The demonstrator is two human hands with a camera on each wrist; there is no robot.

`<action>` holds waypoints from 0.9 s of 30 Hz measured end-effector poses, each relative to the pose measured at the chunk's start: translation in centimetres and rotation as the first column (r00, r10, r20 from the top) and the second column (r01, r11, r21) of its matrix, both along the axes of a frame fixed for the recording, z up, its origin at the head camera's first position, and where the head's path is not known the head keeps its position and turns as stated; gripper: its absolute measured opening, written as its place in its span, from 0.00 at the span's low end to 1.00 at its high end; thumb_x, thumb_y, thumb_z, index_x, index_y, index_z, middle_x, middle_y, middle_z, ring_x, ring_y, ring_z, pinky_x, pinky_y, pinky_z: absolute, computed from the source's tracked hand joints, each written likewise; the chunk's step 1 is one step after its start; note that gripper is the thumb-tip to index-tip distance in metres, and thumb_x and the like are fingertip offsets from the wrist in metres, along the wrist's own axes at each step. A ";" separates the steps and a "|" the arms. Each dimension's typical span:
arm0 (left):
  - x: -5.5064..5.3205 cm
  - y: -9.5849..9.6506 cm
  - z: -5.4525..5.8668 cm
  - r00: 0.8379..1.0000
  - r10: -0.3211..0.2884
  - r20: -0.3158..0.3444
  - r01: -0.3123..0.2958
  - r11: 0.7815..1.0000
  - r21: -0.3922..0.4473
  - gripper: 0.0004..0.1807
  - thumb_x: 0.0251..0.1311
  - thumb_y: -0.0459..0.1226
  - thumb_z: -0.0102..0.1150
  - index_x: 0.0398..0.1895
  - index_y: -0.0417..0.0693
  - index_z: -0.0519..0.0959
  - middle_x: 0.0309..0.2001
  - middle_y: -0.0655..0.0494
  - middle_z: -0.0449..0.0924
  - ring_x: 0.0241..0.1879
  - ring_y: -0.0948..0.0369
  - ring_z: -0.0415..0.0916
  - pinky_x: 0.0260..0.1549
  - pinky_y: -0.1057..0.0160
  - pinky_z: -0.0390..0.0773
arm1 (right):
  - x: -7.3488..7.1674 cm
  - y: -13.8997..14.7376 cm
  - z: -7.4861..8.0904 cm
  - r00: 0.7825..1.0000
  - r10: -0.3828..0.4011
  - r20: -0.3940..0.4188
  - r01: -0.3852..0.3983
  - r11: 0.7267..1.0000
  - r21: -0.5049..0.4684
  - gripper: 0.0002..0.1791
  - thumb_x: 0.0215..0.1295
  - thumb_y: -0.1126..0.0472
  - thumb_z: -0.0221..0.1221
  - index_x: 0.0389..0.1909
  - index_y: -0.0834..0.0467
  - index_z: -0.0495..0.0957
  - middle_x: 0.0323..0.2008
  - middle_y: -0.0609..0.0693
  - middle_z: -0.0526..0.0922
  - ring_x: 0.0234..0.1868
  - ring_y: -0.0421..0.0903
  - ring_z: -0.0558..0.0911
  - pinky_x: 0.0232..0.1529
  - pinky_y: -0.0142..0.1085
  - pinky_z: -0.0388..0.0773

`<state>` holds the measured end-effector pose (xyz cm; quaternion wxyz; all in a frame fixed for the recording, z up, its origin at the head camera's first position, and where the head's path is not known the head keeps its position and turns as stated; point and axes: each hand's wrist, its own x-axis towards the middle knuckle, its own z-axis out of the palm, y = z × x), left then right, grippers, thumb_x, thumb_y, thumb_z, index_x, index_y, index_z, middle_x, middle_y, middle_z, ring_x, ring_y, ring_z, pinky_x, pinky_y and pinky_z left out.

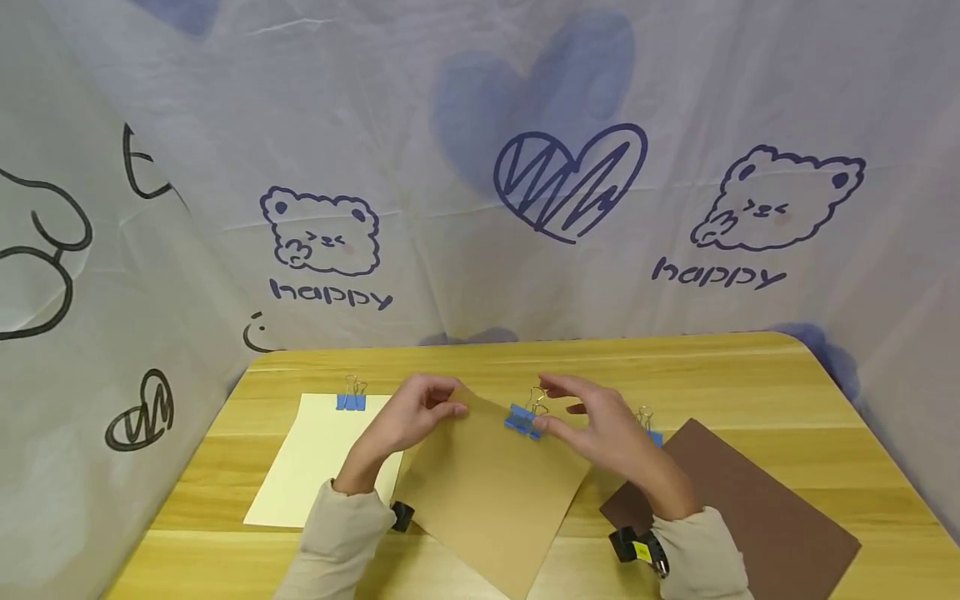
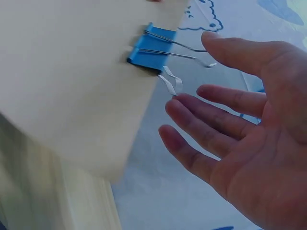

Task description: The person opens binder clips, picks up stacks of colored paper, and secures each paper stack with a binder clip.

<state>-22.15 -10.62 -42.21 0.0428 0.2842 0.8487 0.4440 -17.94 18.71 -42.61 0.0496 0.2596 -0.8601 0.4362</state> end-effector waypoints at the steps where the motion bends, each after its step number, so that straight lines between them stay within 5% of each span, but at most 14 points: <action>1: -0.2 -0.2 -0.2 1.000 0.012 0.013 -0.012 1.000 0.005 0.17 0.68 0.30 0.64 0.22 0.42 0.69 0.19 0.61 0.51 0.20 0.65 0.51 0.25 0.66 0.57 | 0.0 0.2 0.1 1.000 -0.013 -0.007 0.013 1.000 0.010 0.29 0.71 0.57 0.66 0.70 0.60 0.73 0.62 0.57 0.80 0.62 0.57 0.79 0.56 0.52 0.80; 8: -1.0 -1.2 -1.3 0.982 0.125 0.143 -0.134 0.990 0.052 0.16 0.68 0.29 0.63 0.26 0.35 0.67 0.18 0.60 0.59 0.20 0.63 0.54 0.25 0.63 0.56 | -0.1 1.6 0.4 0.993 -0.085 -0.079 0.090 0.994 0.061 0.28 0.70 0.58 0.67 0.68 0.62 0.74 0.62 0.59 0.81 0.63 0.59 0.79 0.56 0.54 0.79; 11: -1.3 -1.5 -2.0 0.965 0.189 0.180 -0.202 0.978 0.055 0.11 0.69 0.30 0.63 0.35 0.27 0.74 0.22 0.53 0.70 0.25 0.60 0.65 0.28 0.61 0.66 | -0.2 2.1 0.5 0.988 -0.102 -0.119 0.111 0.991 0.069 0.28 0.69 0.59 0.67 0.67 0.62 0.75 0.62 0.59 0.81 0.62 0.59 0.79 0.55 0.54 0.79; 14: -1.6 -1.8 -2.8 0.947 0.253 0.196 -0.268 0.962 0.053 0.17 0.69 0.30 0.63 0.56 0.25 0.78 0.40 0.38 0.84 0.44 0.48 0.82 0.49 0.50 0.81 | -0.2 2.5 0.6 0.979 -0.116 -0.166 0.131 0.988 0.086 0.28 0.68 0.60 0.68 0.67 0.61 0.75 0.62 0.58 0.80 0.62 0.59 0.79 0.54 0.55 0.80; 17: -1.8 -2.0 -3.6 0.933 0.295 0.205 -0.313 0.948 0.060 0.25 0.69 0.29 0.62 0.67 0.28 0.72 0.58 0.30 0.79 0.59 0.40 0.78 0.58 0.41 0.76 | -0.2 3.1 0.6 0.970 -0.129 -0.205 0.154 0.982 0.109 0.28 0.67 0.60 0.69 0.67 0.60 0.75 0.62 0.58 0.80 0.61 0.60 0.79 0.53 0.57 0.80; 27: -2.5 -2.3 -5.2 0.890 0.413 0.194 -0.429 0.902 0.050 0.23 0.66 0.28 0.65 0.63 0.28 0.76 0.58 0.32 0.79 0.53 0.43 0.83 0.50 0.45 0.82 | -0.5 5.9 0.3 0.949 -0.201 -0.242 0.247 0.953 0.176 0.34 0.63 0.60 0.72 0.68 0.63 0.73 0.63 0.63 0.77 0.63 0.66 0.75 0.55 0.64 0.75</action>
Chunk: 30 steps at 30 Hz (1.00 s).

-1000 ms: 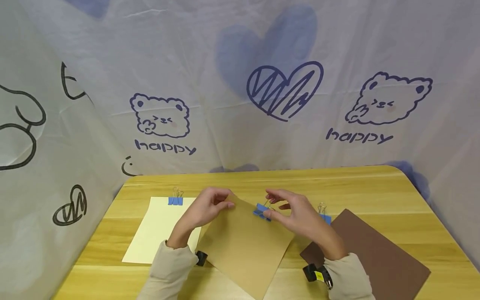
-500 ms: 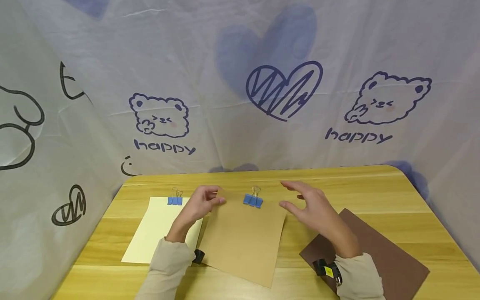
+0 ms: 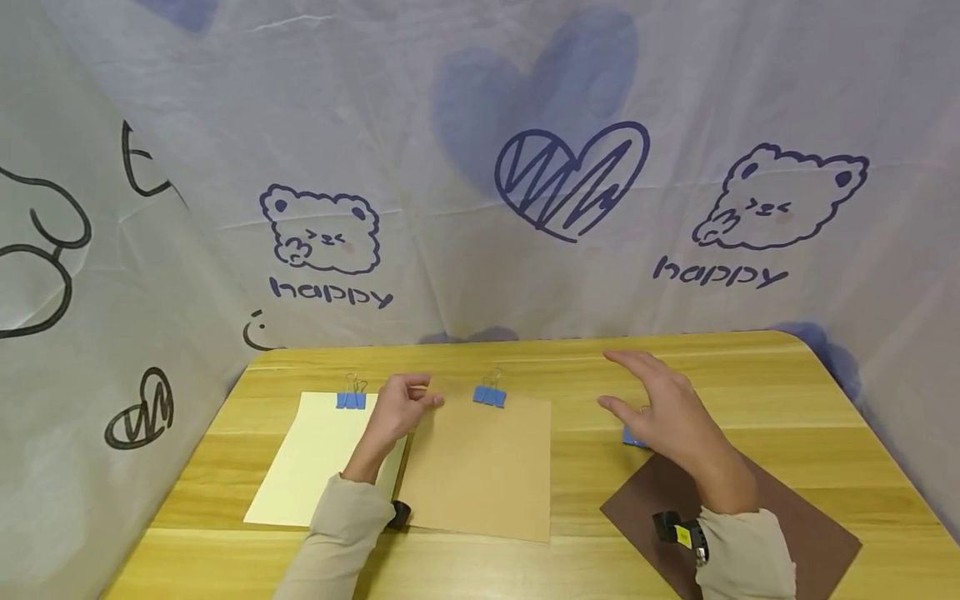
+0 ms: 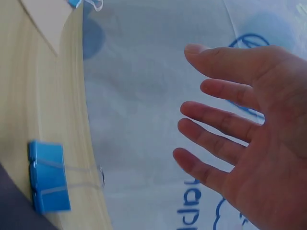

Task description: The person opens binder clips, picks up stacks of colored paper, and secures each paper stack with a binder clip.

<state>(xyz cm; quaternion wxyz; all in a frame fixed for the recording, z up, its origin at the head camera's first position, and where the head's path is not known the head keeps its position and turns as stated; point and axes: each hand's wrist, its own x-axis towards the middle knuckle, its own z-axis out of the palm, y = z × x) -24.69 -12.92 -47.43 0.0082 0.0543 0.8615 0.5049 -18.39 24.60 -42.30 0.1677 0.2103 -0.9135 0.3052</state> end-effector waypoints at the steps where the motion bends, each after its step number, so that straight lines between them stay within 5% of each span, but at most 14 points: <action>1: 0.0 0.0 0.0 1.000 0.011 -0.012 -0.011 1.000 -0.023 0.23 0.66 0.29 0.65 0.62 0.28 0.77 0.57 0.32 0.80 0.52 0.44 0.84 0.49 0.46 0.83 | 0.0 0.3 -0.1 1.000 -0.006 0.010 0.006 1.000 0.006 0.34 0.63 0.60 0.72 0.68 0.63 0.73 0.64 0.63 0.77 0.63 0.66 0.75 0.56 0.65 0.74; 7: 0.1 0.3 0.2 0.991 0.096 -0.089 -0.109 0.983 -0.150 0.21 0.57 0.26 0.71 0.55 0.31 0.82 0.44 0.39 0.86 0.40 0.49 0.85 0.36 0.53 0.85 | -0.2 2.2 -0.7 0.997 -0.046 0.060 0.044 0.998 0.035 0.36 0.63 0.57 0.72 0.69 0.63 0.72 0.65 0.65 0.75 0.65 0.69 0.72 0.58 0.68 0.69; 10: 0.2 0.4 0.3 0.982 0.134 -0.130 -0.160 0.962 -0.220 0.21 0.52 0.25 0.73 0.52 0.37 0.85 0.38 0.43 0.85 0.30 0.56 0.79 0.27 0.60 0.78 | -0.3 2.8 -1.0 0.997 -0.056 0.051 0.054 0.998 0.045 0.37 0.61 0.57 0.73 0.69 0.64 0.72 0.64 0.67 0.75 0.65 0.70 0.72 0.58 0.69 0.69; 14: 0.2 0.5 0.1 0.982 0.130 -0.135 -0.163 0.948 -0.273 0.26 0.50 0.18 0.64 0.55 0.39 0.84 0.41 0.40 0.85 0.19 0.62 0.63 0.16 0.66 0.62 | -0.5 3.4 -1.4 0.997 -0.063 0.041 0.061 0.997 0.051 0.37 0.59 0.58 0.74 0.68 0.66 0.72 0.63 0.68 0.76 0.63 0.71 0.72 0.57 0.69 0.69; 17: 0.1 0.5 -0.1 0.989 0.091 -0.120 -0.125 0.940 -0.317 0.31 0.48 0.13 0.53 0.58 0.36 0.82 0.50 0.34 0.83 0.17 0.61 0.60 0.14 0.68 0.57 | -0.6 3.7 -1.7 0.996 -0.069 0.049 0.066 0.996 0.060 0.37 0.59 0.58 0.74 0.67 0.67 0.73 0.63 0.69 0.76 0.63 0.72 0.72 0.57 0.69 0.69; 21: 0.1 0.4 -0.4 0.994 0.040 -0.104 -0.079 0.914 -0.398 0.31 0.48 0.12 0.53 0.58 0.32 0.80 0.56 0.32 0.79 0.36 0.49 0.78 0.24 0.63 0.74 | -0.6 3.8 -2.1 0.995 -0.072 0.072 0.067 0.996 0.066 0.37 0.60 0.58 0.74 0.66 0.67 0.72 0.63 0.70 0.75 0.63 0.72 0.72 0.57 0.69 0.69; 24: 0.0 0.4 -0.4 0.997 0.027 -0.078 -0.059 0.895 -0.442 0.31 0.48 0.11 0.55 0.60 0.30 0.79 0.56 0.32 0.77 0.56 0.41 0.75 0.43 0.54 0.81 | -0.6 3.9 -2.3 0.994 -0.069 0.084 0.064 0.996 0.067 0.36 0.60 0.58 0.74 0.66 0.68 0.72 0.63 0.70 0.75 0.63 0.72 0.72 0.57 0.69 0.69; 30: 0.0 0.4 -0.3 1.000 0.017 -0.021 -0.025 0.874 -0.486 0.32 0.51 0.13 0.56 0.64 0.30 0.76 0.58 0.32 0.73 0.57 0.42 0.73 0.47 0.54 0.79 | -1.0 4.2 -2.6 0.984 -0.072 0.166 0.055 0.993 0.104 0.35 0.64 0.57 0.71 0.67 0.70 0.72 0.63 0.72 0.74 0.63 0.74 0.71 0.59 0.69 0.68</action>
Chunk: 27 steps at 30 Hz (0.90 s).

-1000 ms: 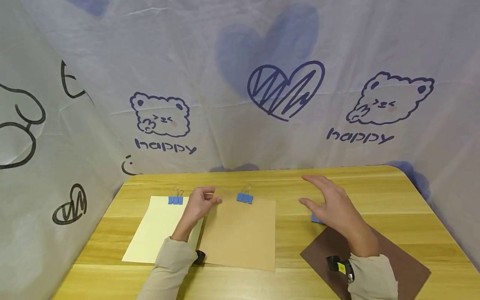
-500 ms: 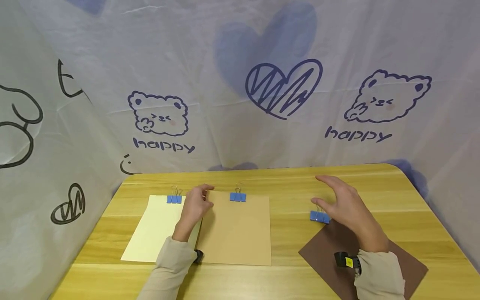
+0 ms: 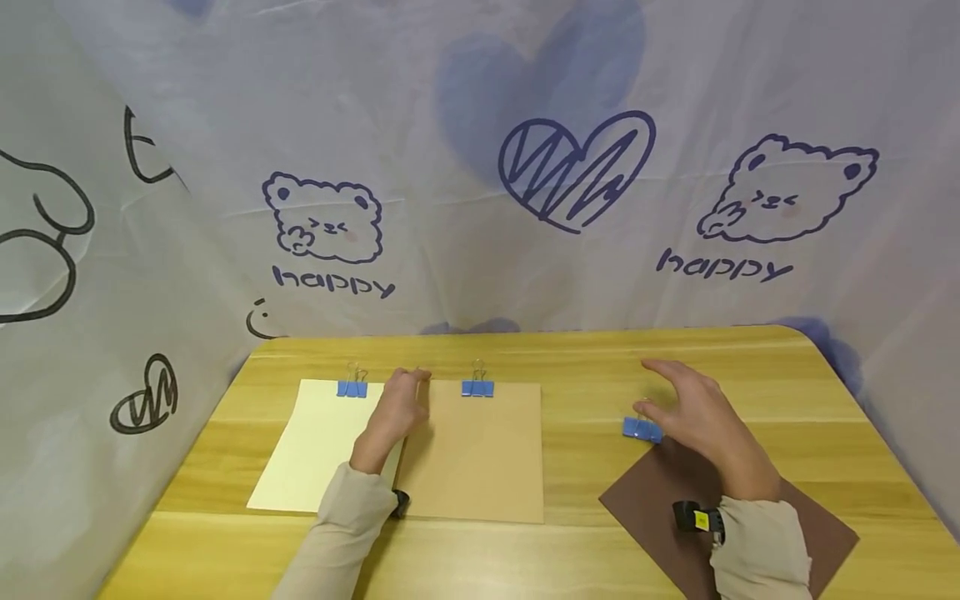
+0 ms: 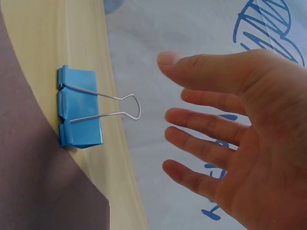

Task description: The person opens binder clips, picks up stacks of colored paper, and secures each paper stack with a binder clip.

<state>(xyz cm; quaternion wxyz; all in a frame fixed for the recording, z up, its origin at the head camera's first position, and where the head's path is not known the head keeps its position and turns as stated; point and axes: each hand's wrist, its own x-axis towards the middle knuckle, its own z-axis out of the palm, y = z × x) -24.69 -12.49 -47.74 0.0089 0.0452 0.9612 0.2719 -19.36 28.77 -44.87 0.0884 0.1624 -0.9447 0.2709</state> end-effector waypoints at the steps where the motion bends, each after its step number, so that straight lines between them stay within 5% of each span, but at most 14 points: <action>1: -0.1 0.2 0.1 1.000 -0.007 0.006 0.007 1.000 -0.004 0.33 0.51 0.13 0.56 0.64 0.30 0.75 0.59 0.32 0.72 0.57 0.43 0.73 0.46 0.54 0.79 | 0.0 0.2 0.0 1.000 -0.006 0.022 0.006 1.000 0.005 0.35 0.64 0.57 0.70 0.67 0.70 0.71 0.63 0.72 0.74 0.63 0.74 0.70 0.59 0.69 0.67; 13: 0.9 0.7 1.8 0.994 -0.033 0.100 0.031 0.999 0.027 0.37 0.51 0.21 0.73 0.68 0.37 0.74 0.64 0.34 0.69 0.62 0.42 0.69 0.52 0.49 0.80 | -0.4 0.5 -1.2 0.989 -0.019 0.150 0.020 1.000 -0.006 0.28 0.66 0.61 0.68 0.63 0.70 0.75 0.60 0.71 0.78 0.63 0.74 0.72 0.59 0.68 0.69; 27: 1.9 1.1 3.4 0.995 -0.083 0.050 0.082 0.996 0.019 0.29 0.62 0.32 0.71 0.67 0.38 0.74 0.68 0.33 0.67 0.68 0.38 0.65 0.62 0.41 0.72 | -0.9 0.4 -2.2 0.990 -0.027 0.138 0.029 0.999 -0.014 0.15 0.64 0.63 0.69 0.48 0.69 0.84 0.48 0.68 0.84 0.53 0.72 0.79 0.52 0.64 0.75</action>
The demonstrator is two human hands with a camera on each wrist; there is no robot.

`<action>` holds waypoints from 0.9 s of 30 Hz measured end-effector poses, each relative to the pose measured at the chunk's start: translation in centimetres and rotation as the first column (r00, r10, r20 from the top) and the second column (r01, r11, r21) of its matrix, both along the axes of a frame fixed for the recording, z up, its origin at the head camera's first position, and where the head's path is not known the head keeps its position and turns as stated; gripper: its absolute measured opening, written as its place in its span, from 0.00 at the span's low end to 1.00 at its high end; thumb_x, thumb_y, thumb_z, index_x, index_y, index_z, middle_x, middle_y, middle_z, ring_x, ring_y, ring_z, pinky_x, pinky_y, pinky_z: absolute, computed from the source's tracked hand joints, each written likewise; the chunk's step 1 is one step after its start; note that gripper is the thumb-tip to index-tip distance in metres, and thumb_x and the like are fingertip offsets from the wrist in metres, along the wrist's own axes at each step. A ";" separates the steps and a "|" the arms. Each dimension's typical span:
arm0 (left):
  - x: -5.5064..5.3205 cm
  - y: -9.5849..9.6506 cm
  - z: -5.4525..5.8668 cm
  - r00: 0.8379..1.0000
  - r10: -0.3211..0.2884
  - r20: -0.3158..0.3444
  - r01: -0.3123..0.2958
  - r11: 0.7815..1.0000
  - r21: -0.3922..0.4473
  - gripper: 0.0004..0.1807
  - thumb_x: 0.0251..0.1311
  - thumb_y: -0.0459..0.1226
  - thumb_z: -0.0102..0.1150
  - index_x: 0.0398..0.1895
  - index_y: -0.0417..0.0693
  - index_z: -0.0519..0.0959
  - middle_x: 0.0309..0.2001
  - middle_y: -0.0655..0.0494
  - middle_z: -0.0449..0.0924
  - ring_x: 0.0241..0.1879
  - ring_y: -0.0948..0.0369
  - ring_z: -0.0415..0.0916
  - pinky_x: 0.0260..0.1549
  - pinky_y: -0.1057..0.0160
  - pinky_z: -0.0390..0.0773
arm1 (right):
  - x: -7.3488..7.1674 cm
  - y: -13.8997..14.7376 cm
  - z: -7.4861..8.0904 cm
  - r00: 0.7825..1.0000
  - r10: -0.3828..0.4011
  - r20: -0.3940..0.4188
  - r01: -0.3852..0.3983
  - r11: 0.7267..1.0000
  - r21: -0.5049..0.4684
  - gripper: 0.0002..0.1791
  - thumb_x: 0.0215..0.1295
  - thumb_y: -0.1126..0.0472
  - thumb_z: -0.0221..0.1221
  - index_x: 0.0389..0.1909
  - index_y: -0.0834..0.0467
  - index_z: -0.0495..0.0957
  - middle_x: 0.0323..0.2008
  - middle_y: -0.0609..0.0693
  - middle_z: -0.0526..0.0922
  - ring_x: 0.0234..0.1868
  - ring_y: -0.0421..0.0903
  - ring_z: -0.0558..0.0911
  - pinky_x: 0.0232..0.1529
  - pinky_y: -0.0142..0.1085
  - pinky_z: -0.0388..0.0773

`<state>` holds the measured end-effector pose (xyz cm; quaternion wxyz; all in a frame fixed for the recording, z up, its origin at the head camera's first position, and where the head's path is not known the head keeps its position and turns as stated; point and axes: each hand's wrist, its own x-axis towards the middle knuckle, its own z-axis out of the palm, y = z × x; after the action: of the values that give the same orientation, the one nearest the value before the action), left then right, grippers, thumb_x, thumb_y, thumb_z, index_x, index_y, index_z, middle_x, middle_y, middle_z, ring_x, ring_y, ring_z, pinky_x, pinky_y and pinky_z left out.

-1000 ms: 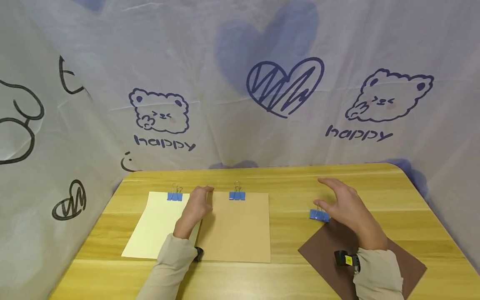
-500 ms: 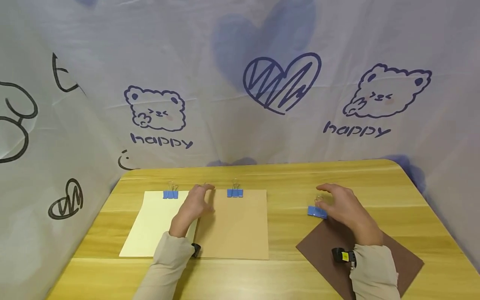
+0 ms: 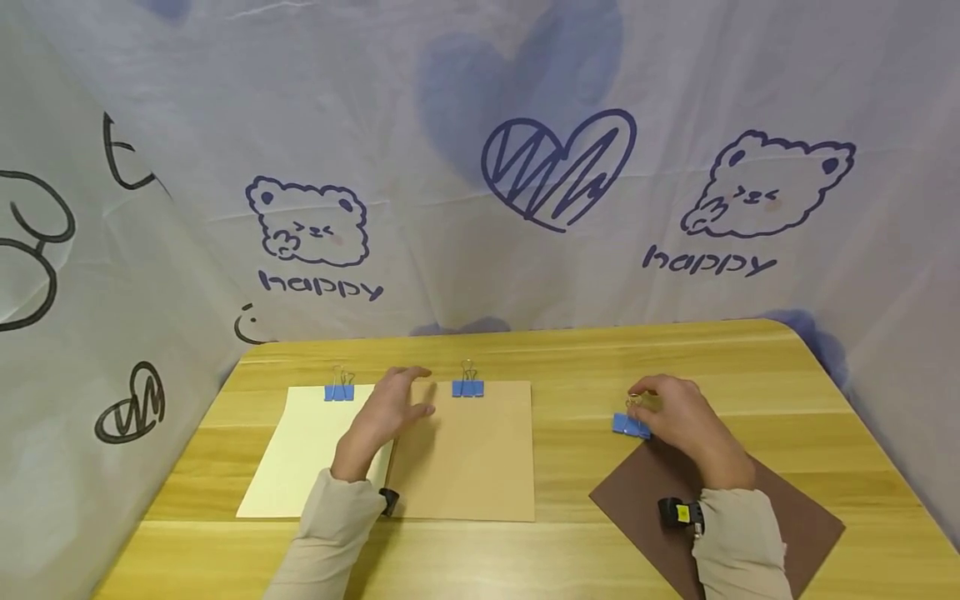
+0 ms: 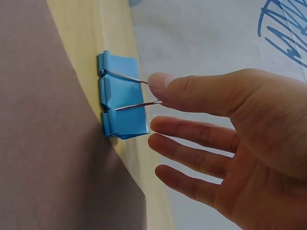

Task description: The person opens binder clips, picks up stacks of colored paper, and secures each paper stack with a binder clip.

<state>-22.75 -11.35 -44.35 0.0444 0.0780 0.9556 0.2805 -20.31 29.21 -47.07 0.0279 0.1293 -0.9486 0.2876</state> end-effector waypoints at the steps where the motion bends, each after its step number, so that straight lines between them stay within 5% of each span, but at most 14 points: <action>1: 0.1 0.2 0.2 1.000 -0.011 -0.009 0.011 1.000 0.005 0.29 0.63 0.32 0.71 0.67 0.38 0.74 0.68 0.33 0.67 0.68 0.38 0.66 0.62 0.41 0.72 | 0.0 0.0 0.0 1.000 -0.001 0.000 0.001 1.000 -0.004 0.14 0.65 0.64 0.69 0.47 0.69 0.84 0.48 0.68 0.84 0.53 0.71 0.80 0.52 0.64 0.76; 7: 0.6 1.8 0.9 0.994 -0.102 -0.044 0.104 0.994 0.037 0.25 0.65 0.33 0.69 0.64 0.36 0.77 0.64 0.34 0.71 0.65 0.40 0.69 0.61 0.42 0.73 | 0.0 0.0 -0.1 1.000 -0.009 -0.011 0.008 1.000 -0.027 0.05 0.65 0.63 0.69 0.37 0.61 0.84 0.43 0.62 0.86 0.47 0.63 0.83 0.43 0.56 0.80; 16: 0.7 4.3 -0.4 0.978 -0.203 -0.036 0.205 0.978 0.046 0.25 0.66 0.34 0.68 0.63 0.33 0.76 0.60 0.36 0.77 0.64 0.39 0.71 0.60 0.43 0.74 | 0.3 0.0 -0.2 1.000 0.027 0.003 -0.026 0.997 -0.074 0.06 0.67 0.66 0.67 0.33 0.56 0.80 0.37 0.54 0.86 0.45 0.64 0.86 0.43 0.56 0.83; 27: 1.1 7.5 -1.1 0.981 -0.194 0.004 0.194 0.981 -0.027 0.35 0.67 0.42 0.69 0.75 0.48 0.68 0.68 0.38 0.68 0.64 0.42 0.71 0.52 0.45 0.80 | 2.1 1.9 2.3 0.998 0.016 0.053 -0.012 0.997 -0.077 0.05 0.70 0.62 0.65 0.39 0.59 0.79 0.41 0.56 0.84 0.46 0.64 0.84 0.47 0.58 0.82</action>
<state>-21.69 -3.84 -45.41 0.0732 0.1698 0.9473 0.2617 -18.21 31.13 -44.77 0.0056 0.1271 -0.9363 0.3272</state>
